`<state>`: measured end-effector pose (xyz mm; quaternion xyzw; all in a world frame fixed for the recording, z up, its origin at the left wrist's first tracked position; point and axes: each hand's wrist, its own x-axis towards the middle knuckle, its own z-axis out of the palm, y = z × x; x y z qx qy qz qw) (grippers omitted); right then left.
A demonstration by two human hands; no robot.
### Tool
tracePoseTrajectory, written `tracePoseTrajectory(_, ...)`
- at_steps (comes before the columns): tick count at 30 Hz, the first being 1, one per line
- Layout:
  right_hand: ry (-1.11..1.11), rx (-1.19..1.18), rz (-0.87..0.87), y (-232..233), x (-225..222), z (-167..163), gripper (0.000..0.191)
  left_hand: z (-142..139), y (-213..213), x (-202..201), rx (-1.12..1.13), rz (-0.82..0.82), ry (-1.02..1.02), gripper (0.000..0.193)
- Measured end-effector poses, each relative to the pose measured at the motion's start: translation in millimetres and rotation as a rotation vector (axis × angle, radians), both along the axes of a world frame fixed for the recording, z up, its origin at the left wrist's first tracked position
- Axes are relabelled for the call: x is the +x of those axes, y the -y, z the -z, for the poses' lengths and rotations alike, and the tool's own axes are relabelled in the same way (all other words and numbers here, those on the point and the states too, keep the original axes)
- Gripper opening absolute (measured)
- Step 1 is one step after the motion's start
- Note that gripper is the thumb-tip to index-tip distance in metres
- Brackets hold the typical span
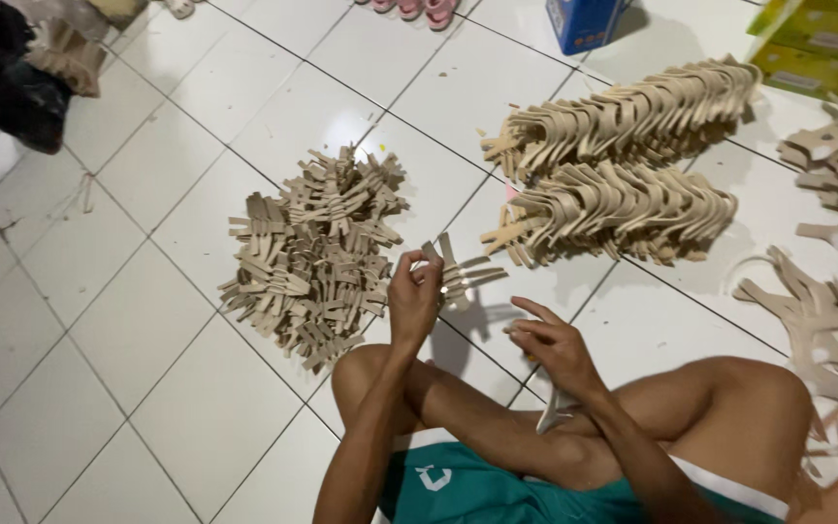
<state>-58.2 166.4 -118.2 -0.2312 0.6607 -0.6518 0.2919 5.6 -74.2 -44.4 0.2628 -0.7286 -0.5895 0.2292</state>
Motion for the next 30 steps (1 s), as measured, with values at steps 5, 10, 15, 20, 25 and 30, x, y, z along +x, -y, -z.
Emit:
tracePoseTrajectory(5,0.091,0.028,0.136,6.0,5.1,-8.7,0.035,35.0,-49.7,8.0,0.307,0.159,0.019,0.025)
tracePoseTrajectory(10,0.043,0.069,0.353,0.0,-4.4,-14.1,0.037,52.4,-81.8,48.7,0.188,-0.225,-0.181,0.025)
tracePoseTrajectory(15,-0.028,-0.01,0.464,-1.0,20.7,-21.1,0.034,44.7,-148.4,67.4,0.076,0.15,-0.163,0.029)
tracePoseTrajectory(20,-0.013,0.026,0.382,-18.0,28.3,-33.5,0.033,16.9,-145.2,56.6,0.003,0.149,-0.147,0.033)
tracePoseTrajectory(25,0.063,0.01,0.313,-24.6,28.9,-40.2,0.035,9.9,-135.6,59.8,-0.124,0.253,-0.121,0.034)
tracePoseTrajectory(30,0.097,-0.035,0.274,-36.0,38.5,-55.0,0.033,25.7,-136.2,65.0,0.232,0.167,-0.119,0.034)
